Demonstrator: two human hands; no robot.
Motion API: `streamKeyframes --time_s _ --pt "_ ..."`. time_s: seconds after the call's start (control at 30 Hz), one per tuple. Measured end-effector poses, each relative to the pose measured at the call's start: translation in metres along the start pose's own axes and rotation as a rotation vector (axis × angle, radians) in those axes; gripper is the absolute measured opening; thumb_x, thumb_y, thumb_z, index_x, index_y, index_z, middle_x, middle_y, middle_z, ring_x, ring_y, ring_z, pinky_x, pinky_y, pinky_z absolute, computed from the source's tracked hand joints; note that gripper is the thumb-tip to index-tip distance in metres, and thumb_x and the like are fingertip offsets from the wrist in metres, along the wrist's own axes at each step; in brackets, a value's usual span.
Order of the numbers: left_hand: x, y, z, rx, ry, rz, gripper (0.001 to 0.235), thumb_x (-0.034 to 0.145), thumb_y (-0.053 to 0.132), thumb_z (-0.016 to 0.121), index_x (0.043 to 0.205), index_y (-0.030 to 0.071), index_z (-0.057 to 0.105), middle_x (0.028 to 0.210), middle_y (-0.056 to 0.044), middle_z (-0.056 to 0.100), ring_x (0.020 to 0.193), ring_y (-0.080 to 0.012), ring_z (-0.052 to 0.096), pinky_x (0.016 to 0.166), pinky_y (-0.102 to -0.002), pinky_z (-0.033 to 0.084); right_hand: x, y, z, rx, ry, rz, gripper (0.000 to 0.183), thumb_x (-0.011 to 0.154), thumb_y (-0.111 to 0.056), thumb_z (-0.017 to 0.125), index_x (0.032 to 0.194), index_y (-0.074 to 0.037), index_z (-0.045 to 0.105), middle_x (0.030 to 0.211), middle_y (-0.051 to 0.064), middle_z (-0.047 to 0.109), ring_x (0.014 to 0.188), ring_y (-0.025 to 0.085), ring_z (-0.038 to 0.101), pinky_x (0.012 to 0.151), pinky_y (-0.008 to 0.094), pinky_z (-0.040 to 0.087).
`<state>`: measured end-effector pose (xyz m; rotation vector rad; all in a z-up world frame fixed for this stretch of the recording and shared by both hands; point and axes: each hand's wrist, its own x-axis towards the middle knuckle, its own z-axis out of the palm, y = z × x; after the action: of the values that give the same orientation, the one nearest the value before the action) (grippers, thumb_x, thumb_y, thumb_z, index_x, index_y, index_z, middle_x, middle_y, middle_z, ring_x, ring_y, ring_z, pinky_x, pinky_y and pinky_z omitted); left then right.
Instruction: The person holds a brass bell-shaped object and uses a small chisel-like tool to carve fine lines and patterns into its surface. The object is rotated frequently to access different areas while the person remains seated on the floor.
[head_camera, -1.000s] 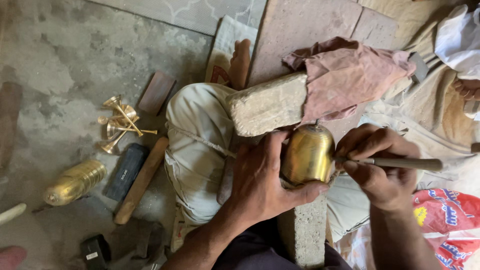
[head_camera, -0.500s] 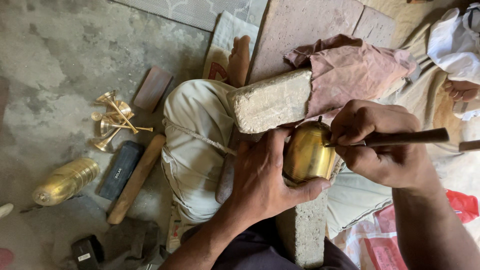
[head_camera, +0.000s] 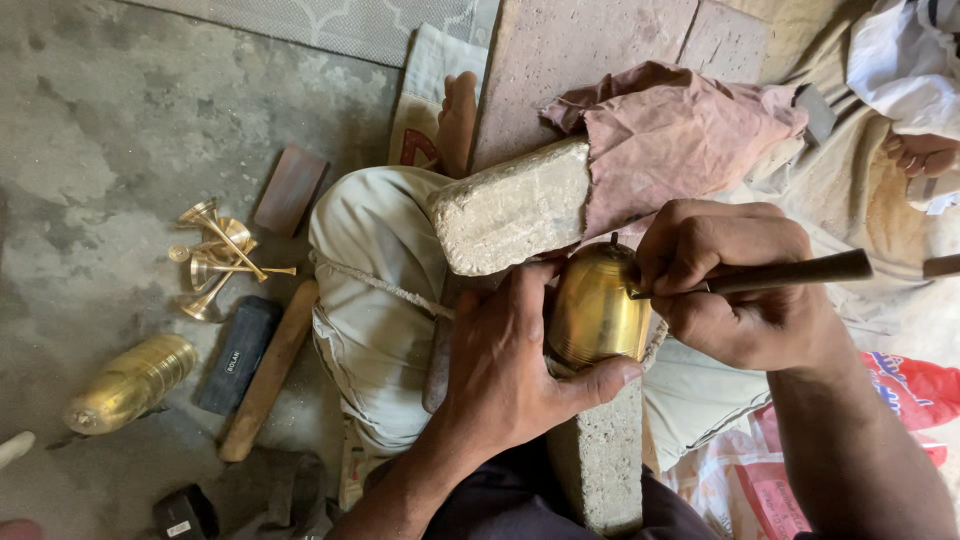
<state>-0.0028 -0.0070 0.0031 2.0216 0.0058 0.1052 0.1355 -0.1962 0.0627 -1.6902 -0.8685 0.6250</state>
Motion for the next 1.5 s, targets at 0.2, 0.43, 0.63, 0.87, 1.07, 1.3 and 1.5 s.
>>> streamKeyframes --time_s 0.2,0.43,0.63,0.87,1.07,1.3,1.5 --pt "0.001 0.002 -0.001 -0.033 -0.026 -0.029 0.084 0.082 0.066 0.078 0.128 0.001 0.052 0.117 -0.018 0.065 0.107 -0.0339 0.067 0.099 -0.047 0.047 -0.005 0.001 0.003 0.017 0.056 -0.011 0.012 0.079 -0.003 0.065 0.078 -0.003 0.053 0.085 0.013 0.064 0.063 0.015 0.063 0.056 0.025 0.051" --pt "0.004 0.007 -0.005 -0.009 -0.034 -0.046 0.082 0.079 0.062 0.081 0.128 0.003 0.053 0.116 -0.015 0.067 0.106 -0.0337 0.066 0.098 -0.048 0.047 -0.011 0.01 0.007 0.063 0.105 -0.068 0.012 0.081 -0.003 0.066 0.079 -0.005 0.054 0.082 0.01 0.062 0.061 0.014 0.06 0.057 0.025 0.05" --pt "0.007 0.01 -0.005 -0.003 -0.01 -0.012 0.086 0.079 0.061 0.082 0.134 0.001 0.052 0.12 -0.016 0.066 0.109 -0.0362 0.066 0.099 -0.047 0.048 -0.017 0.016 0.008 0.079 0.155 -0.089 0.011 0.081 -0.001 0.064 0.079 -0.004 0.054 0.081 0.011 0.062 0.062 0.015 0.061 0.058 0.026 0.05" --pt "0.004 0.008 -0.001 -0.064 -0.119 -0.151 0.091 0.08 0.069 0.077 0.132 -0.001 0.051 0.116 -0.017 0.066 0.107 -0.0302 0.068 0.091 -0.043 0.056 -0.026 0.028 0.015 0.161 0.24 -0.12 0.009 0.077 0.002 0.062 0.081 -0.002 0.055 0.082 0.014 0.063 0.063 0.017 0.061 0.057 0.026 0.049" --pt "0.001 0.004 0.005 -0.08 -0.157 -0.195 0.095 0.079 0.071 0.076 0.134 -0.001 0.047 0.117 -0.019 0.062 0.11 -0.0298 0.065 0.092 -0.044 0.055 -0.036 0.04 0.022 0.24 0.316 -0.111 0.008 0.077 0.002 0.059 0.08 -0.003 0.054 0.083 0.015 0.064 0.063 0.016 0.061 0.056 0.025 0.049" --pt "0.0 0.003 0.006 -0.046 -0.16 -0.202 0.095 0.079 0.072 0.076 0.135 0.0 0.047 0.121 -0.019 0.059 0.112 -0.0314 0.063 0.091 -0.046 0.054 -0.046 0.047 0.034 0.307 0.405 -0.103 0.013 0.081 0.002 0.065 0.081 -0.003 0.053 0.08 0.016 0.062 0.067 0.019 0.06 0.059 0.027 0.05" --pt "0.002 0.004 0.006 -0.059 -0.164 -0.201 0.094 0.079 0.072 0.075 0.133 0.0 0.047 0.118 -0.019 0.058 0.112 -0.0308 0.063 0.09 -0.046 0.054 -0.047 0.051 0.036 0.327 0.419 -0.115 0.01 0.08 0.001 0.063 0.079 -0.003 0.054 0.082 0.014 0.062 0.063 0.016 0.059 0.055 0.026 0.05"
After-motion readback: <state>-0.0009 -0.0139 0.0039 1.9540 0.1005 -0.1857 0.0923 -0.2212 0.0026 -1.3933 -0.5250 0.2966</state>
